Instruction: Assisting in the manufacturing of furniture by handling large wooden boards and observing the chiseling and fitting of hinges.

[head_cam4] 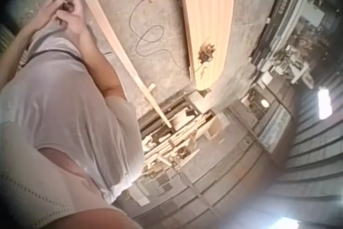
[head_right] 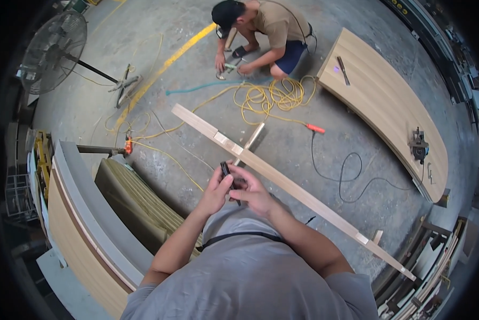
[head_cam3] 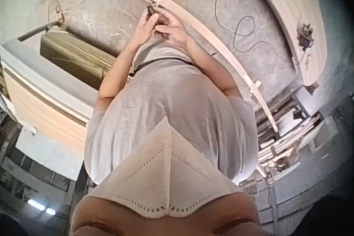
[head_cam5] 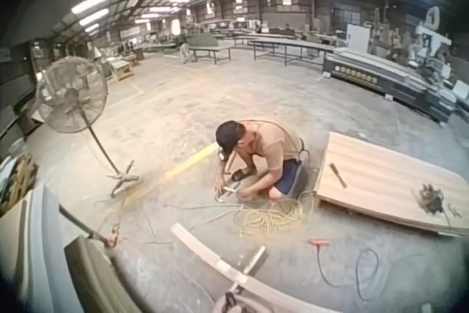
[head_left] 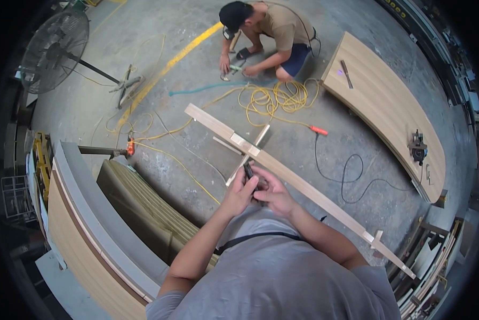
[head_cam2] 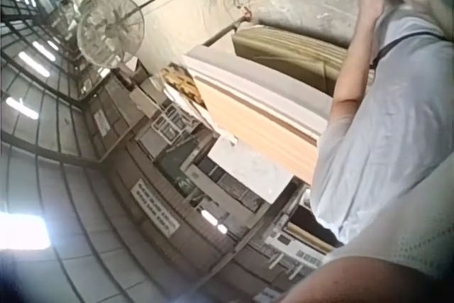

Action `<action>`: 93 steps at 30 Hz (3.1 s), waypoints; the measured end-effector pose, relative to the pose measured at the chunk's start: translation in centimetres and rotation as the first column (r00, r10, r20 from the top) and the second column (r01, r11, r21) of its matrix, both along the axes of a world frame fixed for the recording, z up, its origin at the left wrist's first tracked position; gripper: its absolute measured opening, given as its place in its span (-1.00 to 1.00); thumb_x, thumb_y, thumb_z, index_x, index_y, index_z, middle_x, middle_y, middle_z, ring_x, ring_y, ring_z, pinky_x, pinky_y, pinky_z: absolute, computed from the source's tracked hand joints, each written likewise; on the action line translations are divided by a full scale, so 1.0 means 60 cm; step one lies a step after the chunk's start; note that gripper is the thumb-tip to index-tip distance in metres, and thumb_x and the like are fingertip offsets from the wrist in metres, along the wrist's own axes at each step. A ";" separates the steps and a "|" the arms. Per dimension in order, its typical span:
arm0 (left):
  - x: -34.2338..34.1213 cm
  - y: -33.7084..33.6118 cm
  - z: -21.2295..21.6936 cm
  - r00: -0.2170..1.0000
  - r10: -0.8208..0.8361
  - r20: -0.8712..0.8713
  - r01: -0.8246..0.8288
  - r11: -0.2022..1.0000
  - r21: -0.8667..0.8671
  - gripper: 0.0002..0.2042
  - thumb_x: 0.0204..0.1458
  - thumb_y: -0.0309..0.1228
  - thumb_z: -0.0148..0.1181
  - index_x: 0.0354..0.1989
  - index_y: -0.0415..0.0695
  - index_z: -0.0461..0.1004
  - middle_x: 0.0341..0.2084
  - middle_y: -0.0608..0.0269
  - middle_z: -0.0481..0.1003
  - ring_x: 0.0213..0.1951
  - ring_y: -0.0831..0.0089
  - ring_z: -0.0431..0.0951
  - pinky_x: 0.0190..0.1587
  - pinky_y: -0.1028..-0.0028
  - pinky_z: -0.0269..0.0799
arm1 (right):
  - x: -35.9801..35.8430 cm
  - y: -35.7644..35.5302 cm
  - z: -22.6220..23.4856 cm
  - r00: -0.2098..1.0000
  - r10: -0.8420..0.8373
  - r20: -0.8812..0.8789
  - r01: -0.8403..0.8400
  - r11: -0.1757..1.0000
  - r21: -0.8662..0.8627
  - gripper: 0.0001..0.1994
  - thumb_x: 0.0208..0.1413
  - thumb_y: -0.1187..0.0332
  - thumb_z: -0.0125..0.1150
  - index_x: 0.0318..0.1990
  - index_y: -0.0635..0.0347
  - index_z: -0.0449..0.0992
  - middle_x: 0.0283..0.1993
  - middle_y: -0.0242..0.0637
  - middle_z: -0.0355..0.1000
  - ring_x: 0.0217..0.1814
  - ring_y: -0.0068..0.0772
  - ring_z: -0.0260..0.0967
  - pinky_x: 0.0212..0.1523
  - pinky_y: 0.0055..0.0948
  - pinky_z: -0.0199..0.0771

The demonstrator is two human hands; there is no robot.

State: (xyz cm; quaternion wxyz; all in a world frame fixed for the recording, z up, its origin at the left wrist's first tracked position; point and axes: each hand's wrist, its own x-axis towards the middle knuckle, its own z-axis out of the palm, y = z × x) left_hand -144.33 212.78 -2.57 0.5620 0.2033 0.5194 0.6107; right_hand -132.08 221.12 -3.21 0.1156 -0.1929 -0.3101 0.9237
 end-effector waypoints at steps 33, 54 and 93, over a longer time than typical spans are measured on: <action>-0.026 0.103 -0.017 0.921 0.203 0.334 -0.152 0.973 -0.174 -0.55 0.22 -0.12 -0.29 0.06 -0.25 0.21 -0.10 0.07 0.41 -0.10 0.30 0.48 -0.02 0.28 0.42 | -0.024 0.149 -0.041 0.971 0.069 0.229 -0.045 0.993 -0.107 -0.77 0.20 0.30 -0.08 -0.06 0.19 0.34 -0.26 -0.38 0.41 -0.36 -0.62 0.40 -0.43 -0.56 0.49; -0.132 0.064 -0.131 0.827 0.341 -0.447 -0.515 0.778 -0.359 -0.55 0.08 -0.40 0.07 0.15 -0.12 0.16 -0.03 0.13 0.28 -0.15 0.42 0.41 -0.23 0.47 0.46 | -0.158 0.254 -0.136 0.780 0.156 0.605 -0.518 0.703 0.487 -0.77 0.06 0.33 0.15 -0.18 0.28 0.47 -0.33 -0.35 0.47 -0.34 -0.63 0.35 -0.28 -0.53 0.37; -0.110 0.122 -0.138 0.945 0.318 -0.073 -0.316 0.835 -0.450 -0.16 0.05 -0.40 0.12 0.33 0.04 -0.42 0.09 0.10 0.25 -0.18 0.31 0.51 -0.30 0.43 0.55 | -0.169 0.221 -0.094 0.741 0.000 0.672 -0.576 0.514 0.635 -0.62 -0.19 0.31 0.35 -0.22 0.32 0.41 -0.28 -0.12 0.48 -0.25 -0.32 0.46 -0.21 -0.40 0.43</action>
